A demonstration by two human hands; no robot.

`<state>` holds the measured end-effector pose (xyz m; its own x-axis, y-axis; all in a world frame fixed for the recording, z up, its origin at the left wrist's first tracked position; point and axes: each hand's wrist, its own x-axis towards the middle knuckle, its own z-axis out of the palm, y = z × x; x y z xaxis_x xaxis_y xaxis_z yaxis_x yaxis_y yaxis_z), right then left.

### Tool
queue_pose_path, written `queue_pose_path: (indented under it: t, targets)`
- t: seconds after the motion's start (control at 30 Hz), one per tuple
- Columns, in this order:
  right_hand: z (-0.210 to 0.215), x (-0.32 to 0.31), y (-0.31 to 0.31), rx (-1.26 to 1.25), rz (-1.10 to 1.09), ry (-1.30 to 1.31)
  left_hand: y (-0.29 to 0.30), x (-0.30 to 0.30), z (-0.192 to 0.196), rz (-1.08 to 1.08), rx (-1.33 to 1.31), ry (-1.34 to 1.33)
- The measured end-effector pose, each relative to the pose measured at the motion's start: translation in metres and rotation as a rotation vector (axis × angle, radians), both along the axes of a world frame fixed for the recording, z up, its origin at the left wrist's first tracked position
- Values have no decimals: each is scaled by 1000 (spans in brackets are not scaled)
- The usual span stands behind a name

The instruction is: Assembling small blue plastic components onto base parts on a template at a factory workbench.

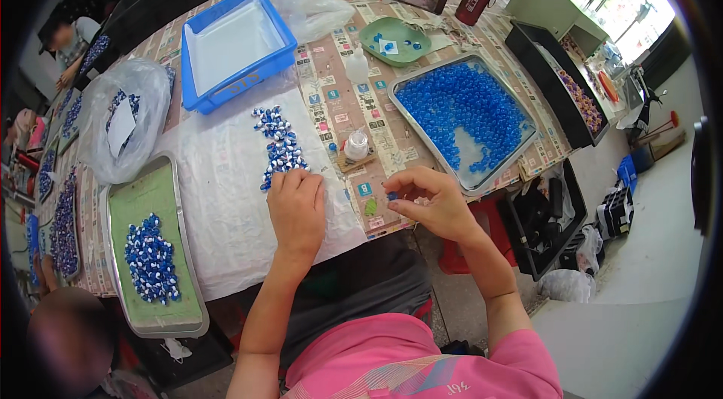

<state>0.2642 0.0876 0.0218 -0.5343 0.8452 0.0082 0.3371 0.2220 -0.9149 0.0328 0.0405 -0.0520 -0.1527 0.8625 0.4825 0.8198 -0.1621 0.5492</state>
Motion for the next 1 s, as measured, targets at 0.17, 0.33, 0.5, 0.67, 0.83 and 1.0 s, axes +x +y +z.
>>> queue_pose_path:
  t: [0.17, 0.33, 0.5, 0.67, 0.83, 1.0]
  targets:
    - [-5, -11, -2, 37, -69, 46, -24, 6, 13, -14, 67, -116]
    - [-13, -17, 0, 182, 22, -5, -57, 14, 20, -147, -107, -754]
    - [-10, -30, -6, 67, 16, -1, -75, 11, 10, -210, -323, -1326]
    - [-11, -37, -10, 22, 24, 18, -80, 5, 17, -199, -426, -1579]
    - [-12, -42, -12, -10, 26, 38, -83, 3, 12, -216, -429, -1745]
    - [-13, -42, -7, 12, 16, 81, -84, -2, 8, -271, -401, -1893]
